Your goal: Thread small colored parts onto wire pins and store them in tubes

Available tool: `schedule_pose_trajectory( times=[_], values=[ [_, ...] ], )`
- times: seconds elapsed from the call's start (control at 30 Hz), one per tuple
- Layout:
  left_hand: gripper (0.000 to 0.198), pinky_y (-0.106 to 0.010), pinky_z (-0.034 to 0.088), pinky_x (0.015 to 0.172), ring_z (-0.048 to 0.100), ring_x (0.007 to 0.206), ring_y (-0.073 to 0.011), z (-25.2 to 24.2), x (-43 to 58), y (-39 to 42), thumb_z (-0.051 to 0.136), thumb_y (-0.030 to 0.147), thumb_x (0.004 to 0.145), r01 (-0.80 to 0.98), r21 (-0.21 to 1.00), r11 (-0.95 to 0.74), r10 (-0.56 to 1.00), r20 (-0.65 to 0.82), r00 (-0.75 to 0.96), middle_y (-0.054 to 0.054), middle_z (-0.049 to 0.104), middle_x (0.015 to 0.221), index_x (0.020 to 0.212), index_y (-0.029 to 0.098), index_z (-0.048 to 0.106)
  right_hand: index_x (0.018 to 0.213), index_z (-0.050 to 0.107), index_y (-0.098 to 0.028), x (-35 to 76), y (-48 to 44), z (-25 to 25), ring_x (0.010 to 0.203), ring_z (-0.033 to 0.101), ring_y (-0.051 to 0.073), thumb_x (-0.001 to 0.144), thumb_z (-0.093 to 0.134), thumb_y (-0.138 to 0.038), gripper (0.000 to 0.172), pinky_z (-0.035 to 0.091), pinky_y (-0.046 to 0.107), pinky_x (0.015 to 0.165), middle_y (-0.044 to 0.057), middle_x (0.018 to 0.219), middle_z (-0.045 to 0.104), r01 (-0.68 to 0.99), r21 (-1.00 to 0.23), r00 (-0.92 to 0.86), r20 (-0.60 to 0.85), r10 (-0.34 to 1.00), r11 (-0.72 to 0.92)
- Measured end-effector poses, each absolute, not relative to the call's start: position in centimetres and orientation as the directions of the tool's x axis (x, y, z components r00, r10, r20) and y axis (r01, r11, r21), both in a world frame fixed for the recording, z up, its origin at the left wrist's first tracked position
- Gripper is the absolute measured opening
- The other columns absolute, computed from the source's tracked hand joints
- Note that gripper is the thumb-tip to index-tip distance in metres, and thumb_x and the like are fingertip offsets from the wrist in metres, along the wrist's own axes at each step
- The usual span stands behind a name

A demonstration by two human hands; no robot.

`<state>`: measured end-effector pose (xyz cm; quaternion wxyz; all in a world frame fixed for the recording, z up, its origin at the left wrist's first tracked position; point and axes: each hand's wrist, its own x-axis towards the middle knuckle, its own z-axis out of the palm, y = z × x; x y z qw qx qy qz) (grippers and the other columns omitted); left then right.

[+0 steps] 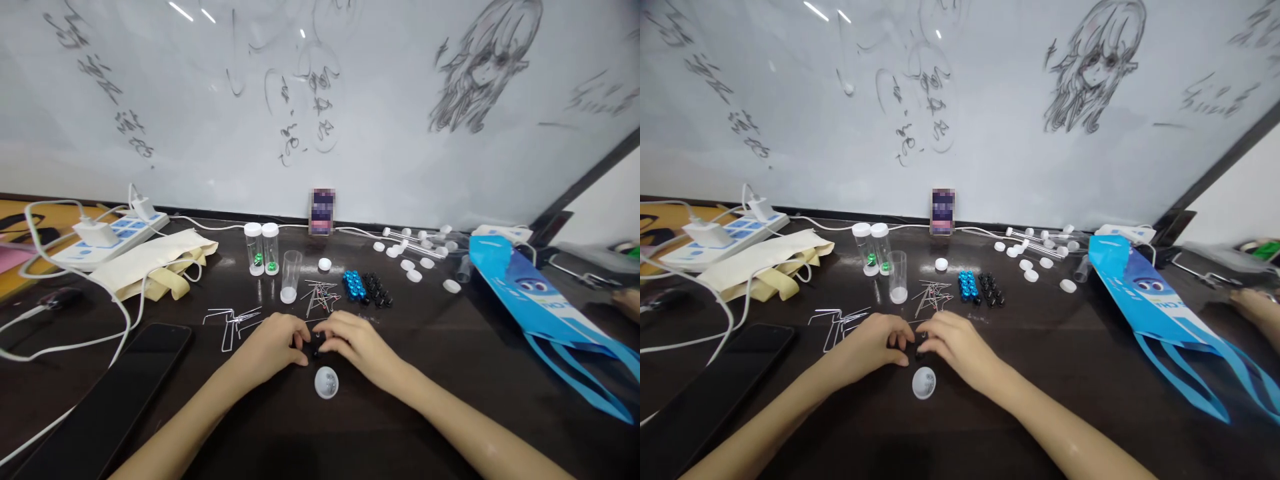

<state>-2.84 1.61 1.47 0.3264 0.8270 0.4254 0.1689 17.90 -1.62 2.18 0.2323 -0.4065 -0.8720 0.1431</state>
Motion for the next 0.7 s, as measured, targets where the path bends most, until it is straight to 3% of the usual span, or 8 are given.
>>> schedule_pose_trajectory(
  times=[0.1,0.23,0.33,0.47,0.57,0.7],
  values=[
    [0.018,-0.025,0.040,0.061,0.060,0.064,-0.0156,1.3,-2.4,1.3,0.073,0.020,0.066,0.564,0.719,-0.406,0.819,0.013,0.573,0.003,0.067,0.071,0.084,0.021,0.071,0.107,0.062,-0.021,18.7,-0.6,1.8,0.090,0.057,0.021,0.095,0.049,-0.016,0.019,0.049,0.034,0.079,0.006,0.096,0.059,0.723,-0.315,-0.517,0.344,0.784,0.615],
    [0.020,-0.025,0.040,0.060,0.056,0.063,-0.0141,1.3,-1.7,0.9,0.074,0.023,0.069,0.490,0.750,-0.445,0.797,0.083,0.598,0.002,0.064,0.073,0.090,0.023,0.073,0.108,0.060,-0.017,18.8,-0.1,1.2,0.093,0.054,0.025,0.091,0.055,-0.012,0.019,0.050,0.037,0.077,0.010,0.102,0.057,0.772,-0.077,-0.588,0.293,0.754,0.631],
    [0.016,-0.024,0.039,0.060,0.053,0.063,-0.0135,1.3,-1.4,0.6,0.072,0.024,0.073,0.456,0.752,-0.477,0.772,0.109,0.626,0.003,0.061,0.072,0.089,0.024,0.074,0.100,0.060,-0.015,18.6,-0.1,1.1,0.091,0.054,0.025,0.093,0.052,-0.013,0.011,0.049,0.037,0.077,0.010,0.099,0.057,0.778,0.062,-0.616,0.269,0.740,0.625],
    [0.012,-0.025,0.039,0.062,0.052,0.066,-0.0134,1.4,-1.2,0.5,0.074,0.023,0.072,0.471,0.743,-0.476,0.782,0.113,0.613,0.001,0.060,0.079,0.084,0.021,0.074,0.093,0.059,-0.012,18.9,-0.3,1.5,0.082,0.054,0.024,0.094,0.046,-0.010,0.013,0.048,0.037,0.071,0.009,0.089,0.057,0.719,0.285,-0.691,0.194,0.696,0.634],
    [0.015,-0.025,0.040,0.062,0.052,0.066,-0.0136,1.3,-1.2,0.6,0.076,0.021,0.070,0.492,0.731,-0.473,0.794,0.111,0.598,0.001,0.061,0.083,0.084,0.020,0.072,0.093,0.058,-0.012,19.3,-0.3,1.6,0.081,0.055,0.024,0.095,0.046,-0.011,0.013,0.048,0.036,0.070,0.008,0.088,0.057,0.699,0.312,-0.708,0.173,0.685,0.643],
    [0.014,-0.025,0.039,0.061,0.052,0.066,-0.0142,1.4,-1.4,0.7,0.076,0.019,0.069,0.521,0.703,-0.485,0.798,0.111,0.593,0.001,0.059,0.080,0.081,0.019,0.069,0.106,0.056,-0.013,19.3,-0.3,1.4,0.088,0.056,0.023,0.096,0.048,-0.020,0.014,0.047,0.036,0.077,0.009,0.098,0.058,0.735,0.207,-0.678,0.225,0.700,0.646]
  ],
)
